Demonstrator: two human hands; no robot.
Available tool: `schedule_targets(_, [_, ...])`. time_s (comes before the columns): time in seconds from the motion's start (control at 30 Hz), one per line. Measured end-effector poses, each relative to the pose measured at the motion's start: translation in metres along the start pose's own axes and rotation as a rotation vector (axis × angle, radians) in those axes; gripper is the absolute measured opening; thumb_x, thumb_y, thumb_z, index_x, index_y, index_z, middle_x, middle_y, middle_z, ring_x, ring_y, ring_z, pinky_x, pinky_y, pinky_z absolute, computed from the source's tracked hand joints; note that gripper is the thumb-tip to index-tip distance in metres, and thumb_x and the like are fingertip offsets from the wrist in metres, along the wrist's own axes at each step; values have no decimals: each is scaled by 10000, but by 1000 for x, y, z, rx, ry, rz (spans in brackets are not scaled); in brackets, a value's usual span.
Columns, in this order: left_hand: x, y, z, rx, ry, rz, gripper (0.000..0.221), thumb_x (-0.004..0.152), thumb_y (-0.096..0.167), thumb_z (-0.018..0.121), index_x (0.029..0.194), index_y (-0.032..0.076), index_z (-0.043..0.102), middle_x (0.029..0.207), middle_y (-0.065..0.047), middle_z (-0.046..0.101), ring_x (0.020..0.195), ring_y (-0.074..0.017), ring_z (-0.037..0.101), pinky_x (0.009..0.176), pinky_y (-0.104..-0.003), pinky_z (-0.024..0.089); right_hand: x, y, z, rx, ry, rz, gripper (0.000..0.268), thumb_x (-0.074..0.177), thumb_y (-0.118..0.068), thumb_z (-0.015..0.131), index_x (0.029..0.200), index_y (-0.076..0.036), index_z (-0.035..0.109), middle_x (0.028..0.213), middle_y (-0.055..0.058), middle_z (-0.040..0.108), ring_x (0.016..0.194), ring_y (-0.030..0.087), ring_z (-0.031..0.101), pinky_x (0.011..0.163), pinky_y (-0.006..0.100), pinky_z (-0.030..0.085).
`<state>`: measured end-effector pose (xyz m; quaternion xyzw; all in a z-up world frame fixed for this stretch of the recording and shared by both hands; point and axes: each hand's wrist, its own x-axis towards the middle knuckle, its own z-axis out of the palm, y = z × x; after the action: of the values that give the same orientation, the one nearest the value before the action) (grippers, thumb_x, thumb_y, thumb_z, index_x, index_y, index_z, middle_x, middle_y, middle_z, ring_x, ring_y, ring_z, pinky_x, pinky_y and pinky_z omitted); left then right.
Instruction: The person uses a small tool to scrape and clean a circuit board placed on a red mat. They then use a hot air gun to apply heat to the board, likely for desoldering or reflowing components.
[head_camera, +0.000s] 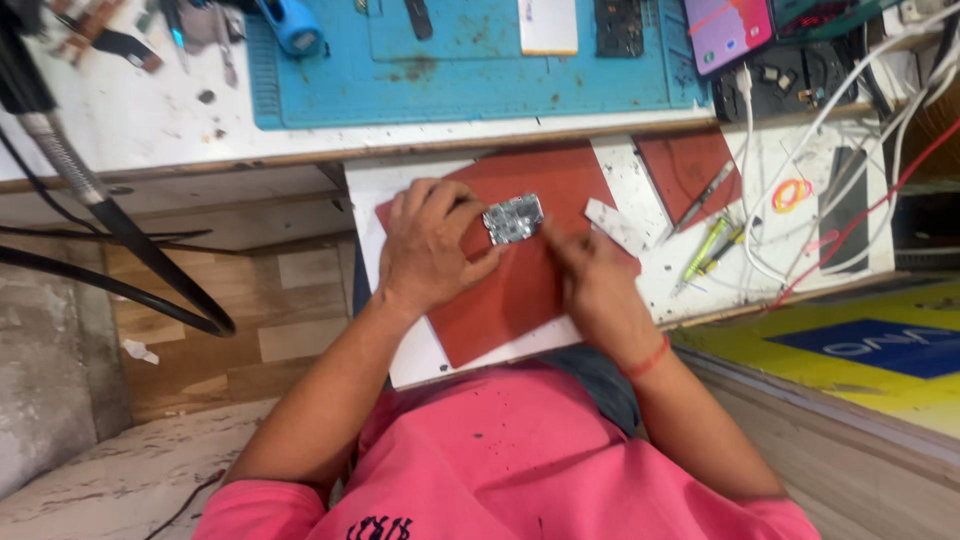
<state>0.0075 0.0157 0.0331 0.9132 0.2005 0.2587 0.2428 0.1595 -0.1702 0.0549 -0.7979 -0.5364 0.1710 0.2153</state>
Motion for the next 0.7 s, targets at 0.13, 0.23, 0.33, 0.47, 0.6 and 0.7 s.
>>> schedule_targets(0.13, [-5, 3, 1, -19, 5, -23, 477, 684, 346, 902, 1055, 89, 747, 1127, -38, 625, 1104, -265, 547, 913, -449, 440, 3, -1, -4, -95, -30, 80, 522, 937, -12, 547, 1458, -42, 555, 1076, 223, 616, 840, 421, 661, 721, 488, 537])
schedule_targets(0.23, [0, 2, -1, -29, 19, -15, 465, 687, 355, 902, 1031, 89, 736, 1124, -30, 627, 1103, -265, 548, 947, -448, 449, 3, -3, 0, -72, 52, 56, 470, 959, -36, 565, 1429, -36, 573, 1064, 220, 625, 860, 413, 664, 730, 484, 533])
schedule_targets(0.33, [-5, 7, 3, -6, 0, -9, 443, 709, 343, 906, 1046, 101, 749, 1124, -42, 625, 1095, -268, 549, 913, -455, 438, -12, -6, 6, 21, 58, 54, 467, 942, -41, 564, 1408, -36, 593, 1016, 198, 631, 848, 388, 671, 737, 472, 538])
schedule_targets(0.47, [4, 1, -1, 0, 26, -4, 455, 698, 352, 906, 1033, 94, 739, 1112, -37, 624, 1091, -271, 552, 913, -458, 439, 15, -14, 10, 40, 114, 79, 479, 927, -32, 582, 1400, -92, 628, 989, 204, 619, 823, 381, 667, 713, 480, 536])
schedule_targets(0.6, [-3, 5, 2, -8, -19, -8, 437, 700, 337, 905, 1023, 92, 743, 1110, -52, 624, 1080, -279, 553, 900, -461, 431, 11, -21, 7, -3, 94, 18, 515, 947, 5, 562, 1448, -112, 578, 1061, 185, 614, 867, 386, 653, 730, 481, 547])
schedule_targets(0.7, [4, 3, 3, -4, 6, 4, 429, 694, 320, 902, 1023, 91, 747, 1119, -51, 625, 1090, -279, 552, 908, -455, 431, 6, -23, 2, 21, 38, 11, 582, 889, 24, 539, 1444, -142, 586, 1068, 184, 590, 805, 374, 655, 671, 469, 553])
